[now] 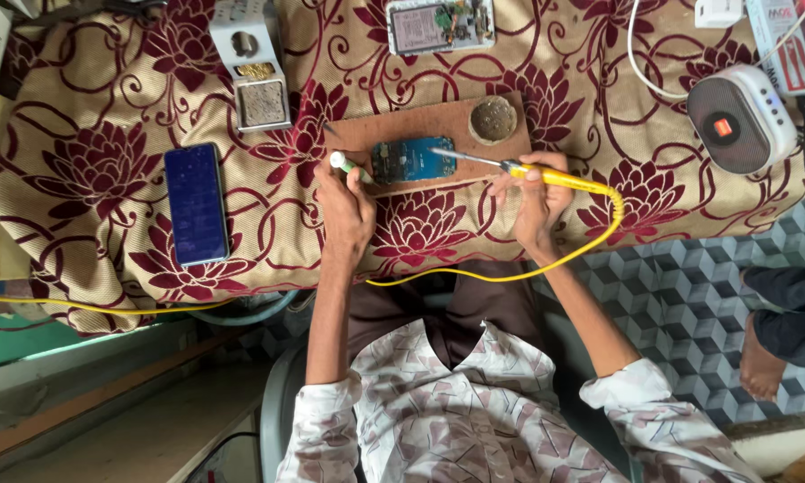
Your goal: The person uses a soldering iron and a small tube to apply flux or solder to a blue circuit board placed on a wooden board. They repeatedly touch the iron to various points on the board while holding the tube in the other hand.
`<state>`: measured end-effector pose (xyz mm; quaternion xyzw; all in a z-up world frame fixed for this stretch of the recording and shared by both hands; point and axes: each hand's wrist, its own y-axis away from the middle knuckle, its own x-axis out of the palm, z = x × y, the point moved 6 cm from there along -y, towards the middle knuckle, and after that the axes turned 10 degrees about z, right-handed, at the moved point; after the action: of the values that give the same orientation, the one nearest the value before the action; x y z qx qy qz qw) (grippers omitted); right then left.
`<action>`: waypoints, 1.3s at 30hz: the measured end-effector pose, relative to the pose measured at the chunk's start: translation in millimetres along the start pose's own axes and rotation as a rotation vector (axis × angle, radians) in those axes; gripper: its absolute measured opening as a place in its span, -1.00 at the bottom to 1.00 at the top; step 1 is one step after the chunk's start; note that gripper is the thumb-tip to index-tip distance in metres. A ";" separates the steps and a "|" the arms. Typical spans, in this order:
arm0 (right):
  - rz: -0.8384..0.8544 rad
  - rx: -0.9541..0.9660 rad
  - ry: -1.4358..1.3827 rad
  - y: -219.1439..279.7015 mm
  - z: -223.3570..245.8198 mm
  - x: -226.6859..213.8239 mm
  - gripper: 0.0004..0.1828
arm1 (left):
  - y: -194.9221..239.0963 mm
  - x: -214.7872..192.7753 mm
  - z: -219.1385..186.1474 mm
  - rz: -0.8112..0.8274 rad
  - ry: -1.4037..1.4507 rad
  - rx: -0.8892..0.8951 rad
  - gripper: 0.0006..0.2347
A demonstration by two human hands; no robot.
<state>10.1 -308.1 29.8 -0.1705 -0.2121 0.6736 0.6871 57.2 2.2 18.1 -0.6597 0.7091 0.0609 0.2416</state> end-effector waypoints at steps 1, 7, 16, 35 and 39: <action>0.001 -0.014 0.005 -0.2 8.2 3.0 -0.67 | 2.4 -3.1 -11.4 0.007 -0.029 0.006 -0.81; -0.173 -0.037 -0.097 -3.5 28.7 6.0 -0.68 | 8.4 -12.4 -70.9 -0.057 0.003 0.361 -0.95; -0.223 -0.010 -0.079 0.3 24.0 1.7 -0.72 | 4.4 -14.7 -74.5 -0.031 -0.080 0.278 -0.95; -0.239 0.032 -0.066 0.9 19.1 -1.4 -0.71 | 5.6 -11.0 -69.3 -0.138 -0.199 0.425 -0.88; -0.217 0.027 -0.038 -3.7 18.4 -0.6 -0.74 | 1.6 -14.5 -81.9 -0.125 -0.207 0.458 -0.89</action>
<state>3.7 -309.7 47.3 -0.1245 -0.2334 0.6013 0.7540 34.3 -17.6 95.6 -0.6205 0.6339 -0.0491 0.4591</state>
